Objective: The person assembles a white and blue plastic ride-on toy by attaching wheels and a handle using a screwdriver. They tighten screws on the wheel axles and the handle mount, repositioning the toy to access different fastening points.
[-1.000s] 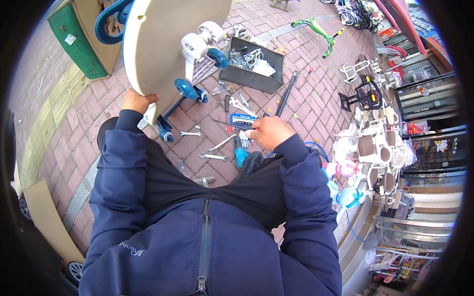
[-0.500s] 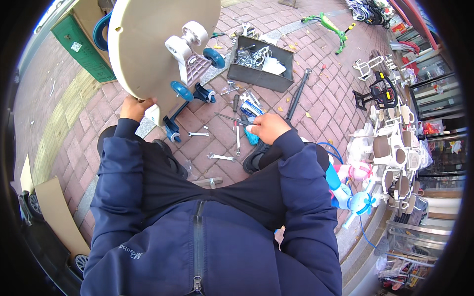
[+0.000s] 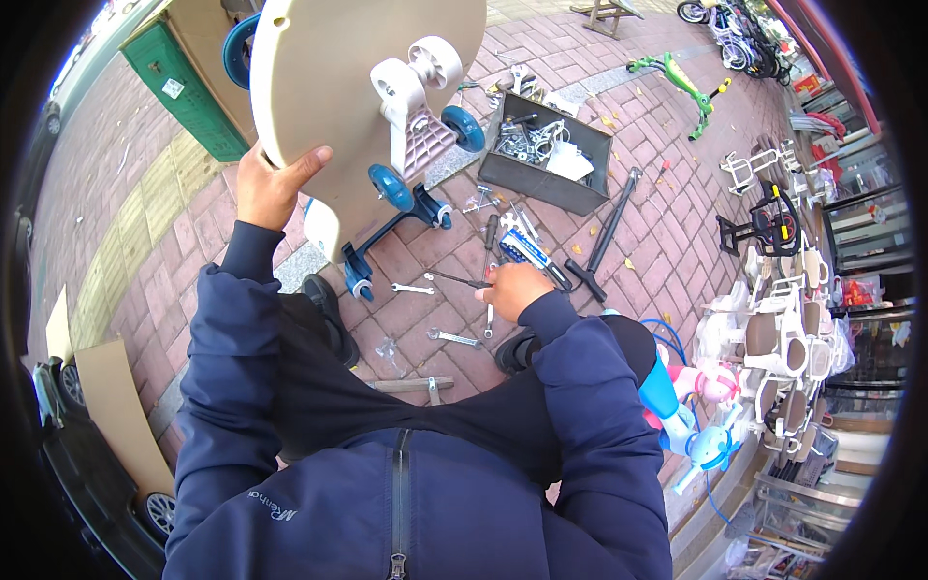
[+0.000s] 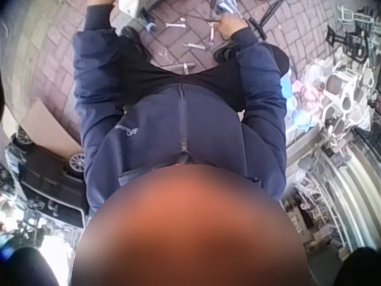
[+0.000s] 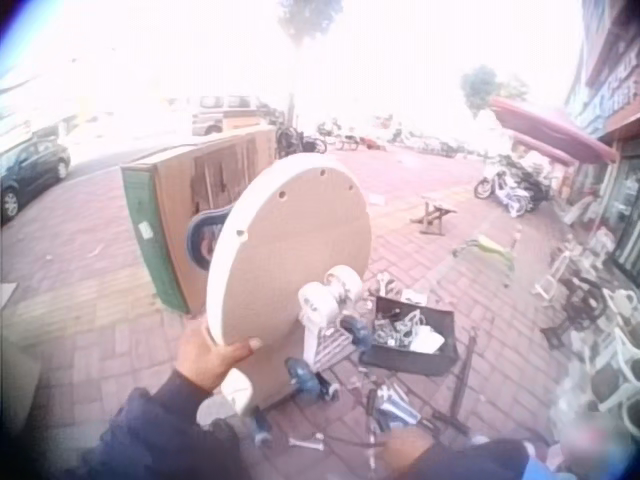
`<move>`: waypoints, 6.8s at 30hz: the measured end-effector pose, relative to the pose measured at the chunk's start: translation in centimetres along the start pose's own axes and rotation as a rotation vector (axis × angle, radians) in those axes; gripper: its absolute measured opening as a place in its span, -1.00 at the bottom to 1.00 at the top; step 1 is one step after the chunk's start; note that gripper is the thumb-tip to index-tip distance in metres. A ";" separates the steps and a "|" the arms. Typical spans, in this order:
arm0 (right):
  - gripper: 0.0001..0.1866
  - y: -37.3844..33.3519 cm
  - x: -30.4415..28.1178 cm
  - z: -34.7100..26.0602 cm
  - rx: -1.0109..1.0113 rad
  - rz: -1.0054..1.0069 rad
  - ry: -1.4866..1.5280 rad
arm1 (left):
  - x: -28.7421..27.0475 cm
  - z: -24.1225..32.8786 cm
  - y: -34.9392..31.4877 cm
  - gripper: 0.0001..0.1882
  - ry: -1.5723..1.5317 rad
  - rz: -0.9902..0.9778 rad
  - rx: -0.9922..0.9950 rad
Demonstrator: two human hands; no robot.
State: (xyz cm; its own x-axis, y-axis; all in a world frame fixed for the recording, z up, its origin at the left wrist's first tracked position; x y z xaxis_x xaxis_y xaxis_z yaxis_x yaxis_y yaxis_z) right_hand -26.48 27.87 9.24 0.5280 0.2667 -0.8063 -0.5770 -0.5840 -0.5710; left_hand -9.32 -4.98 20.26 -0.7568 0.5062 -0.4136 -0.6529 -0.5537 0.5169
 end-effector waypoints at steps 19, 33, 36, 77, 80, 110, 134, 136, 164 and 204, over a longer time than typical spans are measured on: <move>-0.72 5.8 -0.5 -2.5 0.234 -0.020 1.068 | -2.5 -18.6 3.7 -0.56 -0.380 0.130 -0.240; -0.70 5.4 1.9 1.6 0.488 0.020 1.374 | -4.4 -14.8 7.6 -0.49 -0.527 0.685 -0.355; -0.66 6.2 3.7 2.8 0.568 0.166 1.517 | -8.5 -13.1 4.8 -0.52 -0.758 0.693 -0.378; -0.46 -4.1 -13.6 -3.4 -0.422 0.309 1.541 | -1.5 11.4 -3.5 -0.25 0.298 -0.509 0.384; -0.42 -7.9 -14.5 -3.0 -0.147 0.719 1.121 | 2.8 7.1 -0.6 -0.14 0.234 -0.902 0.099; -0.78 -13.5 -19.8 -13.8 -0.568 0.729 0.415 | 4.4 4.4 -0.4 -0.05 -0.051 -1.121 -0.070; -0.75 -12.9 -20.1 -16.4 -0.685 0.671 0.327 | 3.9 4.3 -0.6 -0.11 -0.133 -1.113 -0.102; -0.72 -12.1 -20.4 -16.7 -0.796 0.524 0.385 | 3.7 4.6 -0.7 -0.10 -0.142 -1.072 -0.022; -0.41 -11.7 -18.4 -16.8 -0.765 0.734 0.625 | 3.5 5.0 -1.0 -0.12 -0.056 -1.087 0.014; -0.36 -11.7 -18.0 -16.0 -0.465 0.749 0.529 | 3.4 4.7 -0.9 -0.16 -0.072 -1.069 -0.018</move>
State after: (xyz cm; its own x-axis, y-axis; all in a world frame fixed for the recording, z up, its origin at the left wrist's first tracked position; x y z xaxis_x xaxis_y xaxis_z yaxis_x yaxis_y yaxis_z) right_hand -19.27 17.64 32.87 0.4036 -0.5942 -0.6957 -0.6322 -0.7308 0.2574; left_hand -11.16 0.38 21.91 0.2110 0.7720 -0.5996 -0.9768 0.1902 -0.0987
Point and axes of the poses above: each hand's wrist, its own y-axis towards the middle knuckle, its own x-axis out of the palm, z = x × y, the point moved 4 cm from there along y, towards the middle knuckle, and after that the axes turned 15 degrees about x, right-handed, at the moved point
